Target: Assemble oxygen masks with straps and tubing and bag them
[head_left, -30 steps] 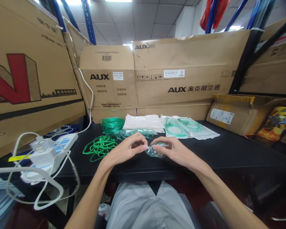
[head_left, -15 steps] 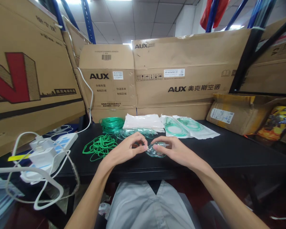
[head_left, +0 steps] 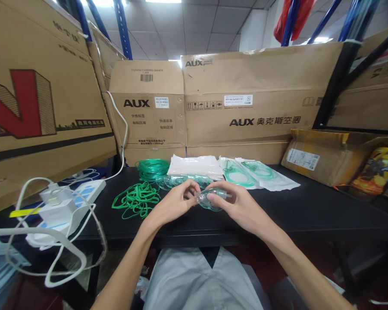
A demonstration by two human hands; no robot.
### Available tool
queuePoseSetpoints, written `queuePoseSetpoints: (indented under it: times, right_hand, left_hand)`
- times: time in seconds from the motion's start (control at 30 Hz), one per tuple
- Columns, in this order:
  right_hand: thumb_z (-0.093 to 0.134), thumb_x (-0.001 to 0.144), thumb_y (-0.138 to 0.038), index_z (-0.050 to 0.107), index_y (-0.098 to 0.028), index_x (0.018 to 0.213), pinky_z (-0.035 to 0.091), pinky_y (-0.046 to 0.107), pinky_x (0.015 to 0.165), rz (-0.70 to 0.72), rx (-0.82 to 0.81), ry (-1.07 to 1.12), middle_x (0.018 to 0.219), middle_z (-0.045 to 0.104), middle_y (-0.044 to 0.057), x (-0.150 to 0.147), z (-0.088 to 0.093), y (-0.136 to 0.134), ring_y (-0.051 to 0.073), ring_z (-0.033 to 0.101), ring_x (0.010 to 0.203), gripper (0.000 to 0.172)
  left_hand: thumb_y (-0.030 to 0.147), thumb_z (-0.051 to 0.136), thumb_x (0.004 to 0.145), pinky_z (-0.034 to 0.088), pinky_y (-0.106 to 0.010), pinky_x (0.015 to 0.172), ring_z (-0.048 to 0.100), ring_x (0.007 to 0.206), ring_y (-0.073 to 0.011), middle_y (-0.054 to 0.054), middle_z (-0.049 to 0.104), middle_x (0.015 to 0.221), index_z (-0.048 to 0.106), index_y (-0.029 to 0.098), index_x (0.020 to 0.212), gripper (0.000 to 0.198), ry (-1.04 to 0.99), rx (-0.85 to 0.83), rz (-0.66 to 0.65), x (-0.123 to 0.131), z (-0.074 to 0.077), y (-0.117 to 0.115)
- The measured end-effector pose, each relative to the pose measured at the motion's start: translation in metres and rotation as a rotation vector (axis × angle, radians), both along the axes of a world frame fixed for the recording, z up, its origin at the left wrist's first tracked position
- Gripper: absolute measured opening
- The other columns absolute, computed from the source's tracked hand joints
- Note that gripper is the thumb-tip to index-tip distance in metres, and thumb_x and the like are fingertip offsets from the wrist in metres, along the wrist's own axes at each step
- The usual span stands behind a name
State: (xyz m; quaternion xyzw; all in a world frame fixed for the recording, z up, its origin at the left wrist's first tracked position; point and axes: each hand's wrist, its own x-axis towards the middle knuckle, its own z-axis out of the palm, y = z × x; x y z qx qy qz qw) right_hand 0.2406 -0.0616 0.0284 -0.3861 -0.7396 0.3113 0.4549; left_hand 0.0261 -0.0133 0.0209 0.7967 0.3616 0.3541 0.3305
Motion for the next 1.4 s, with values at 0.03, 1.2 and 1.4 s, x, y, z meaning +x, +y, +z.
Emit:
queuePoseSetpoints:
  times: [0.03,1.2,1.4]
  right_hand:
    - [0.062,0.095,-0.044,0.071,-0.027,0.108,0.052,0.032,0.085,-0.031,0.015,-0.010,0.111,0.072,0.001,-0.001,0.000,-0.002,0.020,0.067,0.096,0.023]
    - [0.070,0.088,-0.054,0.064,-0.026,0.125,0.058,0.041,0.090,0.015,-0.260,0.359,0.128,0.066,0.009,-0.012,-0.023,0.022,0.029,0.063,0.118,0.047]
    - [0.082,0.077,-0.049,0.068,-0.022,0.113,0.052,0.040,0.095,-0.090,-0.223,0.372,0.117,0.070,0.008,-0.009,-0.020,0.021,0.028,0.062,0.115,0.047]
  left_hand:
    - [0.033,0.060,0.092,0.046,-0.027,0.074,0.060,0.079,-0.0162,-0.001,0.064,0.094,0.060,0.022,0.100,0.014,-0.007,0.015,0.020,0.002,-0.001,0.001]
    - [0.059,0.060,0.092,0.025,-0.022,0.051,0.036,0.057,-0.0102,0.003,0.045,0.063,0.063,0.016,0.080,0.045,-0.360,-0.084,-0.004,0.018,-0.023,0.016]
    - [0.058,0.071,0.085,0.023,-0.021,0.048,0.031,0.052,-0.0081,0.006,0.039,0.058,0.065,0.015,0.083,0.043,-0.400,-0.176,-0.079,0.022,-0.026,0.019]
